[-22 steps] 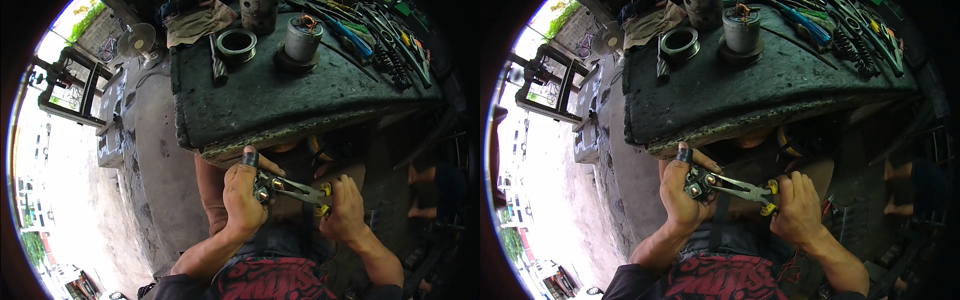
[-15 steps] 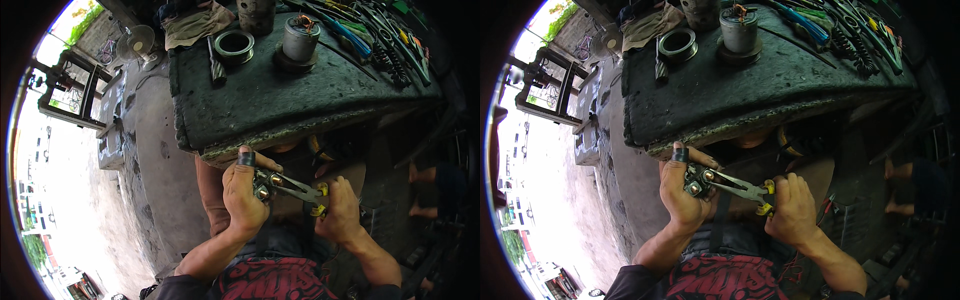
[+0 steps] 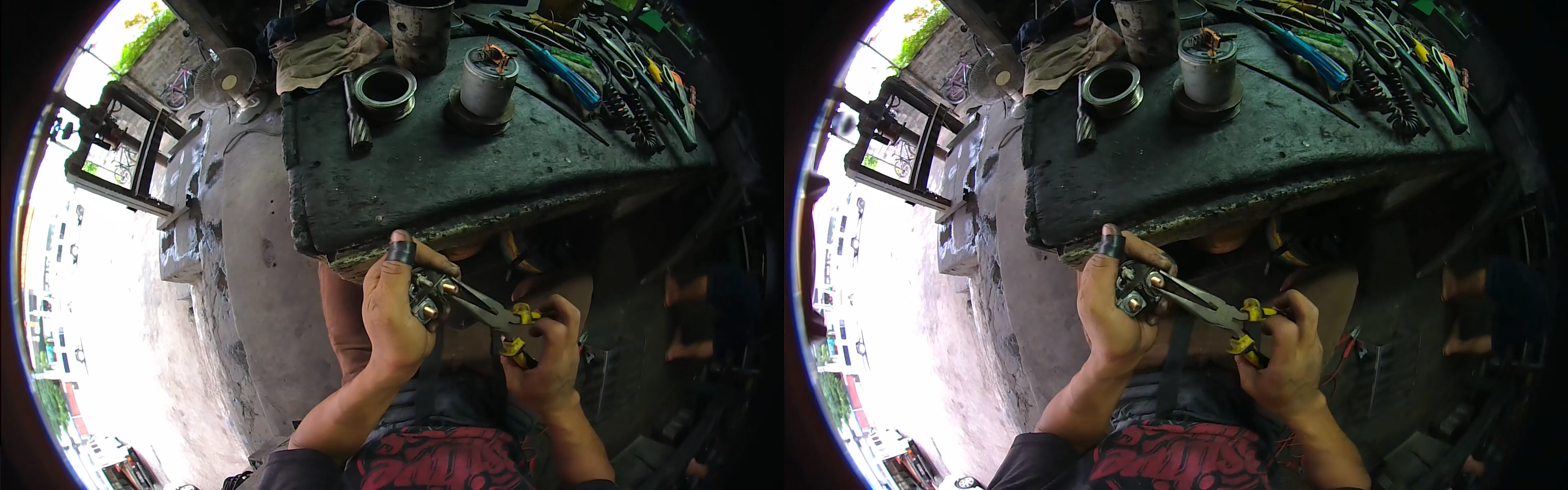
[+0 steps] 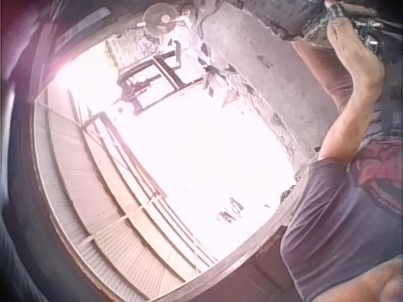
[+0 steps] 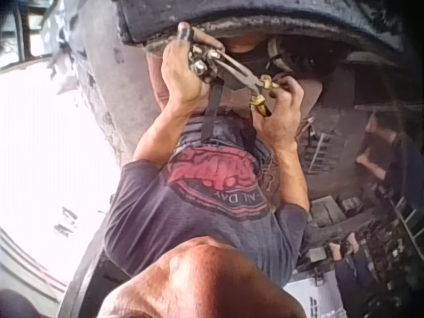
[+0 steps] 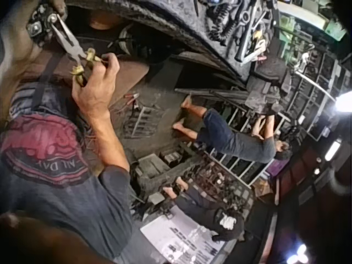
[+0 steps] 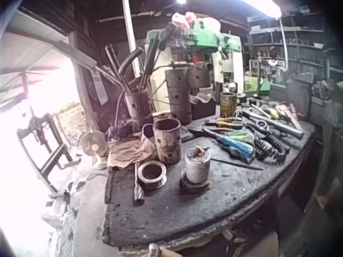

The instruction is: The person uses pliers to manipulate and adjust a small electrical component on a workbench. They then use a screwdriver to tighten or loosen screws on the component. Finally, they wipe the component with a cloth.

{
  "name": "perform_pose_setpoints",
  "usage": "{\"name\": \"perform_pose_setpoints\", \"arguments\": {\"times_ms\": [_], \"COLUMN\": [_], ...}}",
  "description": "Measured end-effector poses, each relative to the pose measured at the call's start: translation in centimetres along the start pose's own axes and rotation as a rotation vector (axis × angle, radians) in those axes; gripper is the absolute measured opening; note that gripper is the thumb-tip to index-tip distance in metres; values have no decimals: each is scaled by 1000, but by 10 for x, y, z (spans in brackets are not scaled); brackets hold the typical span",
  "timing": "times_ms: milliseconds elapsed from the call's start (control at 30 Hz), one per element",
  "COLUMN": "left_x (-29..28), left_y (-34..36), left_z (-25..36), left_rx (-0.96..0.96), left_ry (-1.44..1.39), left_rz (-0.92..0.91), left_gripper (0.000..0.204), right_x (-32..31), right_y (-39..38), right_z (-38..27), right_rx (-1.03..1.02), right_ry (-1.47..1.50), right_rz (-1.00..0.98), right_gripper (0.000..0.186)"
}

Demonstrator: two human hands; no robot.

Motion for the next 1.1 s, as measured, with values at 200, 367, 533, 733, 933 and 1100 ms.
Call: {"name": "perform_pose_setpoints", "arguments": {"times_ms": [200,367,533,733,933,1100], "left_x": [8,9,11,10,10,11], "left_y": [-6,-8,-8,-8,-9,-8], "left_z": [-15,-21,-16,-19,-22,-23], "left_rx": [-183,-280,-287,-328,-340,-328], "left_ry": [-95,-112,-68,-40,-43,-27], "left_rz": [-106,-158,-169,-185,-191,-206], "left_gripper": [57,58,58,58,62,62], "right_x": [-7,-12,-12,-11,-9,-8], "right_y": [9,12,11,10,10,9], "right_z": [4,2,2,2,0,1], "right_rx": [-89,-197,-218,-216,-221,-194], "right_ry": [-197,-277,-289,-298,-328,-342], "right_rz": [-121,-111,-141,-145,-156,-166], "right_gripper": [38,39,37,37,38,35]}}
Point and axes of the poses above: each hand's wrist, its own y-axis towards the middle knuckle, its own x-axis out of the palm, z = x × y, the point moved 10 cm from there along y, towards the middle knuckle
